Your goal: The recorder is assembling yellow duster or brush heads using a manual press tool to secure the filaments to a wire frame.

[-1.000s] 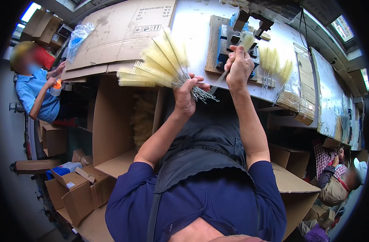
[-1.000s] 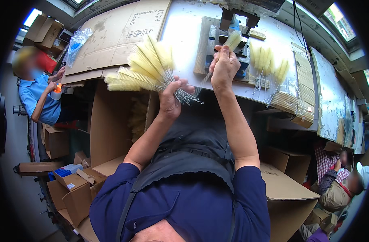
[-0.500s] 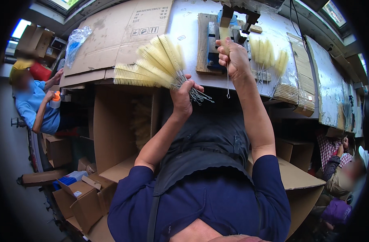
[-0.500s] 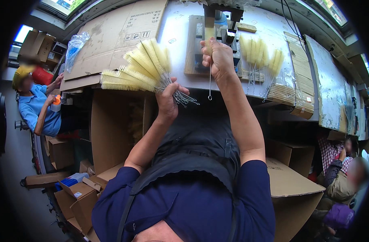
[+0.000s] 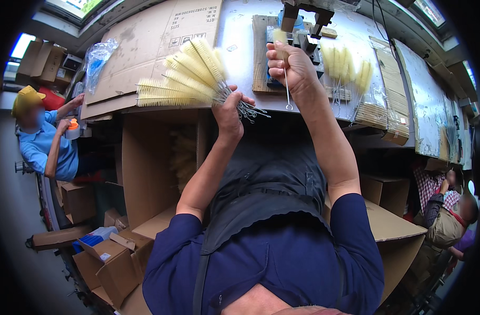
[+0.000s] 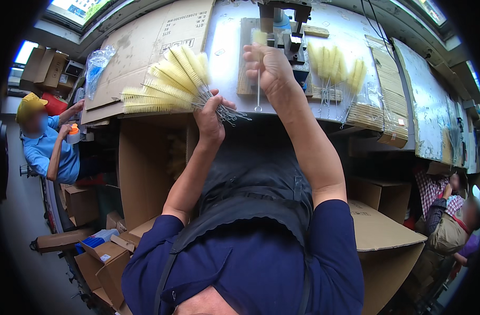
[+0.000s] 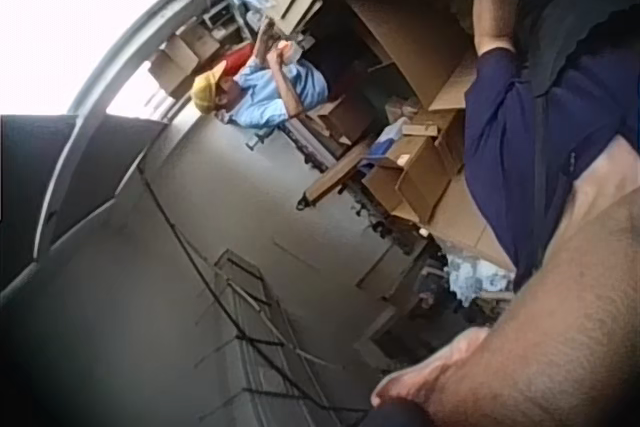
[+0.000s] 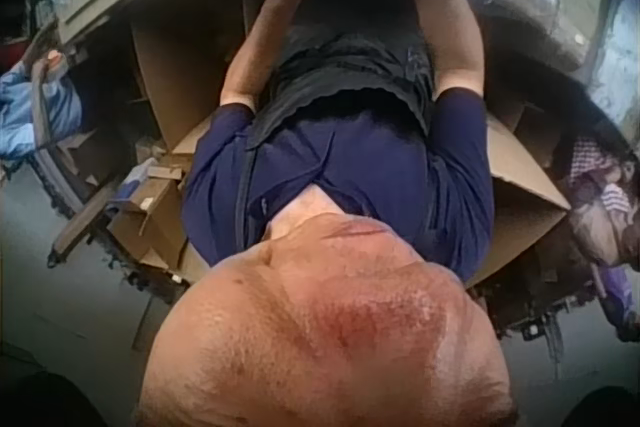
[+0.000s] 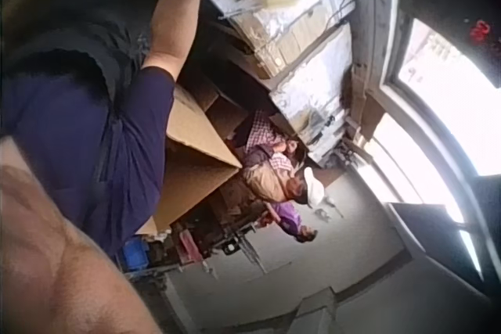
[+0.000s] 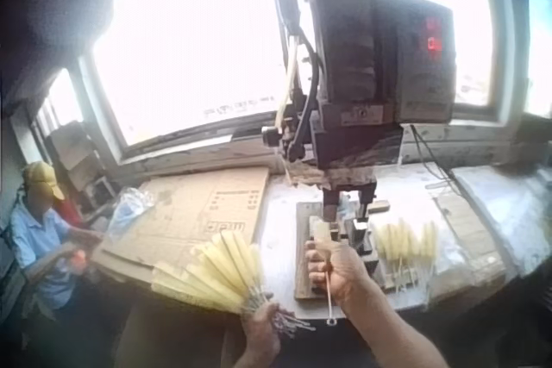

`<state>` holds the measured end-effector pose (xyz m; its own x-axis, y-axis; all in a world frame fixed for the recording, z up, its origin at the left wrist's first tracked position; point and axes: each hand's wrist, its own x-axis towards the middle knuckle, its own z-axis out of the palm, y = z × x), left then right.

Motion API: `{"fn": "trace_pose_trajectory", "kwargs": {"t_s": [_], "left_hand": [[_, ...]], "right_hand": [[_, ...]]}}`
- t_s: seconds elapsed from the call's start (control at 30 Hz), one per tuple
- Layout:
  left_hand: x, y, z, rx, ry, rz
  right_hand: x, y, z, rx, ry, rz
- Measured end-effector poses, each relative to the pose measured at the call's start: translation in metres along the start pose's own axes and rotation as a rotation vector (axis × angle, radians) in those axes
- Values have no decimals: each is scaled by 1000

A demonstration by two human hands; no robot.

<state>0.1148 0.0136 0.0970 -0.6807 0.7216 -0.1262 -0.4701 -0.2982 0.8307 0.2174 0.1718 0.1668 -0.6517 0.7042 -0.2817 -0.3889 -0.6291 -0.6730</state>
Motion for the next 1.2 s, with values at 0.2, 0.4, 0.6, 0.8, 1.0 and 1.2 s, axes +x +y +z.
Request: {"fn": "trace_pose_trajectory", "kwargs": {"t_s": [0.2,0.4,0.6,0.8,1.0,1.2], "left_hand": [[23,-10,-8,82,-1,75],[43,-13,-7,79,34,142],[42,-21,-8,139,17,185],[37,-29,-7,130,10,150],[34,-28,-7,129,-5,108],[32,-25,-7,107,-39,83]], "right_hand": [[-35,15,-18,-80,103,-63],[-50,-2,-60,58,99,-175],[-47,-10,-68,21,100,-127],[-45,-20,-64,-51,155,-107],[-49,-22,-68,-100,174,-91],[-52,-17,-65,-463,269,-214]]}}
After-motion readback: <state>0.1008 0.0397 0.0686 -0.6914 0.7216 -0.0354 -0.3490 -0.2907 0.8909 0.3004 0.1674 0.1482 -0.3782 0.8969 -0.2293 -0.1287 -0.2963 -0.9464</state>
